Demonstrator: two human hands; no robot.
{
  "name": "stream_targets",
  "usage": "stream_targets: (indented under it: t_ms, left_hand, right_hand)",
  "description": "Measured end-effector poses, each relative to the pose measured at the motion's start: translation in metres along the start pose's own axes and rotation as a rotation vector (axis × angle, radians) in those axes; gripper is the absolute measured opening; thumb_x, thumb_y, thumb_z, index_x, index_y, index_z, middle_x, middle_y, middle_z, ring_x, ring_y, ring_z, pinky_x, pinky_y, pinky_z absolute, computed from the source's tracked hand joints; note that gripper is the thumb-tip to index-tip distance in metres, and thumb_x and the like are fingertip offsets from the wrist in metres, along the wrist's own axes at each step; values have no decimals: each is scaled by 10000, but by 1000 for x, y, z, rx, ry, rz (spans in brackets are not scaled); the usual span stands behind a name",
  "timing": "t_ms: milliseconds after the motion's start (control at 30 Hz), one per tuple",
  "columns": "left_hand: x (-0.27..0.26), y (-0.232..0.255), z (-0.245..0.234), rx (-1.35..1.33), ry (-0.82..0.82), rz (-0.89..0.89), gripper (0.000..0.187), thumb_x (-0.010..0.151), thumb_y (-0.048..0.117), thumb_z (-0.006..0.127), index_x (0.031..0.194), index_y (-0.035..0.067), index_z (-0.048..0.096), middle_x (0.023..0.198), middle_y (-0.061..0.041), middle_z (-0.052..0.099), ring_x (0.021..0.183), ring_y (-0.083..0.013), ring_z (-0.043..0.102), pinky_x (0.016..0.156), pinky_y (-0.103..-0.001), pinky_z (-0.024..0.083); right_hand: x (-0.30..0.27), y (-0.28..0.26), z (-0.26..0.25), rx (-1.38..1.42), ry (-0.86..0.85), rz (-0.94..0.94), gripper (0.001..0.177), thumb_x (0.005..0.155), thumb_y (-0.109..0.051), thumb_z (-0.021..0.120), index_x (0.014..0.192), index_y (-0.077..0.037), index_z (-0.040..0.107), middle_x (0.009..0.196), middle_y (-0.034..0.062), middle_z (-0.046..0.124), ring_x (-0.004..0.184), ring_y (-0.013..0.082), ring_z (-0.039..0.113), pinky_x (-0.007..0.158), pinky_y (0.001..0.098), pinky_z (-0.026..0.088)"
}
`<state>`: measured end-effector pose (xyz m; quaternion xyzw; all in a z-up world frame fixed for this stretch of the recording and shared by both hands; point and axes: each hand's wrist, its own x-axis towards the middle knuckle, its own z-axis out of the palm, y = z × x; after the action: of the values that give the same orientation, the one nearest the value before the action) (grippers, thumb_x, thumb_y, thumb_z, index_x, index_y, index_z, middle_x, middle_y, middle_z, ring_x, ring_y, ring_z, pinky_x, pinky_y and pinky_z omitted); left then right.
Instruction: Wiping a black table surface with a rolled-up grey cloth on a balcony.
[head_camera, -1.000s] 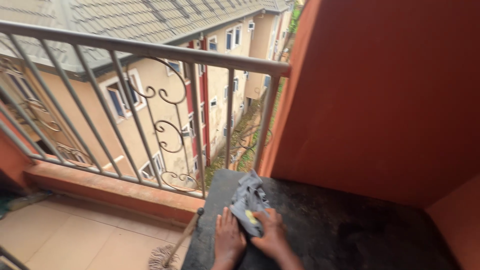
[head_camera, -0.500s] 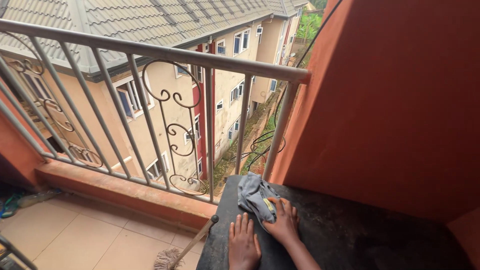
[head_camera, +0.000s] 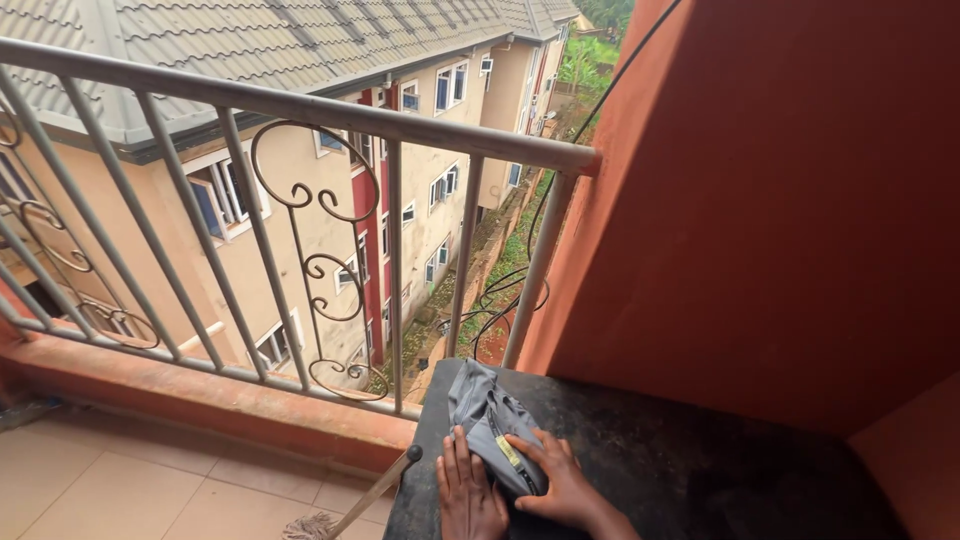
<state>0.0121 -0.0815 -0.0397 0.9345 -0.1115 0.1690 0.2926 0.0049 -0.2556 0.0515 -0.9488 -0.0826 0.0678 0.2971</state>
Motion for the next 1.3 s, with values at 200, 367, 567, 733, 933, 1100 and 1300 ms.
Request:
stream_targets:
  t_ms: [200,367,567,733,933,1100,1300]
  left_hand:
    - [0,-9,18,43,45,34,805,784,343,636,1408,-88,365,1645,-308,131,1520,-507,141,1156,-610,142]
    - [-1,-10,22,55,-17,9,828,798,356,632,1462,-61,365,1652,-296,130,1522,-500,130,1153,-602,135]
    - [-4,-10,21,54,-40,3,763,841,372,602,1435,-60,394,1633,-284,144,1510,-477,125,1169,-598,132]
    - [-3,-8,18,17,-14,-20,864,823,371,596,1478,-115,311,1624,-328,151,1520,-499,125,1151,-599,132]
    - [-6,1,5,21,77,9,815,819,334,602,1425,-111,290,1590,-298,175,1483,-477,152,1175,-590,139]
    - [0,10,-14,32,-51,-73,881,828,313,619,1543,-37,241,1661,-253,143,1535,-463,126,1179,-566,122]
    - [-2,13,-23,29,24,-37,838,847,296,607,1501,-45,211,1613,-263,160,1496,-449,128,1190,-562,126]
  right_hand:
    - [20,-4,10,-79,118,54,861,602,-274,863,1407,-383,577,1539,50,429,1425,299,373,1181,515,251]
    - [49,-8,17,-67,259,108,886,591,-311,890,1409,-387,560,1509,12,450,1373,292,417,1140,513,315]
    - [80,-40,29,-150,361,261,824,605,-346,891,1357,-346,554,1406,16,504,1319,310,429,1067,546,374]
    - [83,-30,26,-48,187,-41,675,616,-315,834,1269,-316,665,1276,-1,631,1242,270,531,1077,477,446]
    - [91,-55,32,-103,276,110,646,626,-369,865,1224,-304,630,1251,13,571,1228,285,500,1020,487,402]
    - [125,-53,53,-178,486,223,745,632,-315,847,1319,-310,560,1247,60,545,1220,322,493,1039,531,364]
    - [117,-57,32,-127,225,89,766,610,-325,844,1327,-311,576,1313,12,574,1255,322,486,1044,512,393]
